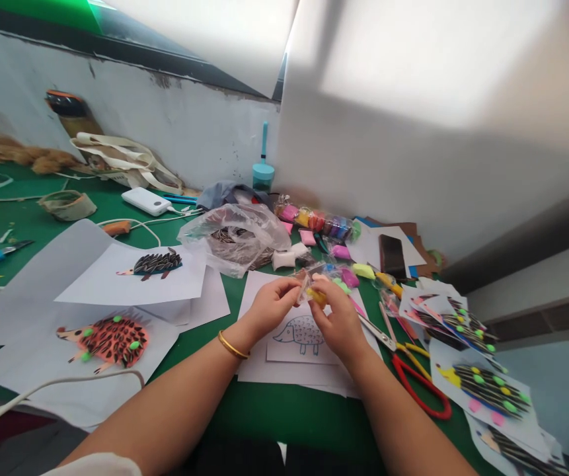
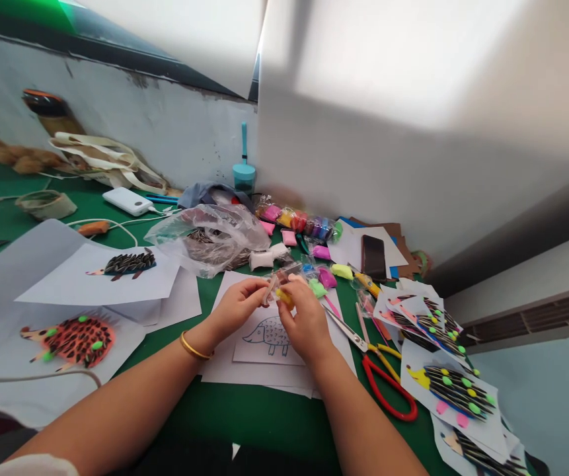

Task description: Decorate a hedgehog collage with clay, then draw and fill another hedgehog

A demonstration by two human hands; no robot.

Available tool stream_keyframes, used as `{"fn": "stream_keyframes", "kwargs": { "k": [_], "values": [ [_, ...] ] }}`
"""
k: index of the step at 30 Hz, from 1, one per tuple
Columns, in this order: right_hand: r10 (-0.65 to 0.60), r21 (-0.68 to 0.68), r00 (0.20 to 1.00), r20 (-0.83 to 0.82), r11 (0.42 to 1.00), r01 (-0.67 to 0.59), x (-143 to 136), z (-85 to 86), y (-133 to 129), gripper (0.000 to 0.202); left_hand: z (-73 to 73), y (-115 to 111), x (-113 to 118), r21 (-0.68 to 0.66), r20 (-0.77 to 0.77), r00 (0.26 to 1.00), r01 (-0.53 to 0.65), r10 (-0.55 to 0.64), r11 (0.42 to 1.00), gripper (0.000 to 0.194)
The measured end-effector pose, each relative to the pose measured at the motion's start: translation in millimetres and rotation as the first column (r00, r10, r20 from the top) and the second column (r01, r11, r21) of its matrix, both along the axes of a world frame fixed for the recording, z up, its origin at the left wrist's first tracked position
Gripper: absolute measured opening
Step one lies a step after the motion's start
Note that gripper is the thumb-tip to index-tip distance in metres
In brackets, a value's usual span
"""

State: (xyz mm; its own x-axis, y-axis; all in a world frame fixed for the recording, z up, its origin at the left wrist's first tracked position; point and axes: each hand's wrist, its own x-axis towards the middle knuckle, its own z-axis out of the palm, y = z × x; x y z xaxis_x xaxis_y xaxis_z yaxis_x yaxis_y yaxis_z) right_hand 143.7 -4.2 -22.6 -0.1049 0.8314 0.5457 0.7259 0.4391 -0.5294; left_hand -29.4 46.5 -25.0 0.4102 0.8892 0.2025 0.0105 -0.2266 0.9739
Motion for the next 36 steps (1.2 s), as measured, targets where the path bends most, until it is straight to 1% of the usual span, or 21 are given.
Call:
{"fn": "stream_keyframes", "kwargs": {
  "k": [2, 5, 8, 11, 13, 17, 19, 21, 23, 25, 26, 28, 29, 32, 34, 36],
  "values": [
    [-0.004, 0.0, 1.0, 0.026, 1.0, 0.004, 2.4, -1.2, 1.0, 0.026, -1.4, 1.0, 0.4, -0.003, -0.018, 1.0, 0.0, 0.0, 1.0, 0.027],
    [-0.015, 0.0, 0.999, 0.044, 1.0, 0.015, 6.7, -2.4, 0.7, 0.026, -3.6, 3.0, 1.2, 0.0, -0.06, 0.998, -0.026, 0.026, 1.0, 0.023],
    [-0.01, 0.017, 1.0, 0.023, 1.0, 0.01, 10.3, -4.3, 0.1, 0.029, -4.1, 5.1, 1.2, -0.066, -0.061, 0.997, -0.046, 0.042, 0.997, 0.022],
    [0.034, 0.04, 0.999, -0.005, 0.999, -0.034, 12.4, -7.5, 0.6, 0.029, -3.2, 6.0, 0.4, -0.171, 0.008, 1.0, -0.022, 0.024, 0.985, 0.025],
    [0.06, 0.048, 0.997, -0.037, 0.997, -0.058, 12.5, -9.2, 1.1, 0.029, -2.4, 5.5, 0.1, -0.24, 0.089, 0.996, 0.018, 0.003, 0.971, 0.029],
    [0.073, 0.06, 0.99, -0.121, 0.996, -0.066, 11.3, -9.6, -0.4, 0.03, 0.4, 2.9, 0.9, -0.375, 0.256, 0.967, 0.104, -0.005, 0.921, 0.034],
    [0.065, 0.073, 0.987, -0.148, 0.996, -0.055, 10.8, -8.8, -2.0, 0.03, 2.1, 1.7, 1.6, -0.42, 0.305, 0.952, 0.135, 0.0, 0.898, 0.033],
    [0.055, 0.091, 0.985, -0.162, 0.995, -0.04, 10.5, -8.1, -3.3, 0.029, 3.2, 1.1, 2.3, -0.431, 0.328, 0.945, 0.135, 0.015, 0.892, 0.028],
    [0.045, 0.104, 0.984, -0.171, 0.994, -0.027, 10.7, -8.3, -3.5, 0.027, 2.9, 1.0, 2.9, -0.368, 0.319, 0.947, 0.097, 0.028, 0.925, 0.025],
    [0.045, 0.103, 0.983, -0.176, 0.994, -0.027, 11.4, -9.4, -2.6, 0.026, 1.0, 1.5, 3.1, -0.233, 0.251, 0.967, 0.024, 0.036, 0.972, 0.018],
    [0.047, 0.095, 0.984, -0.172, 0.995, -0.03, 12.2, -10.3, -1.7, 0.026, -0.4, 2.0, 3.0, -0.162, 0.199, 0.979, -0.013, 0.045, 0.987, 0.014],
    [0.042, 0.061, 0.99, -0.138, 0.998, -0.034, 14.1, -12.3, 0.6, 0.029, -3.3, 3.5, 2.0, -0.063, 0.091, 0.993, -0.071, 0.077, 0.995, 0.009],
    [0.037, 0.039, 0.993, -0.109, 0.999, -0.033, 15.2, -13.4, 1.9, 0.032, -4.5, 4.5, 1.1, -0.037, 0.046, 0.995, -0.088, 0.09, 0.995, 0.011],
    [0.019, -0.019, 0.999, -0.031, 1.0, -0.019, 17.9, -15.5, 4.8, 0.043, -6.5, 7.3, -2.4, 0.025, -0.042, 0.997, -0.069, 0.07, 0.997, 0.019],
    [0.009, -0.033, 1.0, -0.023, 0.999, -0.01, 18.6, -15.8, 5.3, 0.04, -6.4, 8.4, -4.2, 0.065, -0.092, 0.995, -0.042, 0.048, 0.997, 0.018],
    [0.003, -0.033, 0.999, -0.035, 0.999, -0.004, 18.8, -15.0, 4.8, 0.032, -5.7, 8.5, -4.7, 0.075, -0.125, 0.991, -0.033, 0.042, 0.997, 0.017]
  ]
}}
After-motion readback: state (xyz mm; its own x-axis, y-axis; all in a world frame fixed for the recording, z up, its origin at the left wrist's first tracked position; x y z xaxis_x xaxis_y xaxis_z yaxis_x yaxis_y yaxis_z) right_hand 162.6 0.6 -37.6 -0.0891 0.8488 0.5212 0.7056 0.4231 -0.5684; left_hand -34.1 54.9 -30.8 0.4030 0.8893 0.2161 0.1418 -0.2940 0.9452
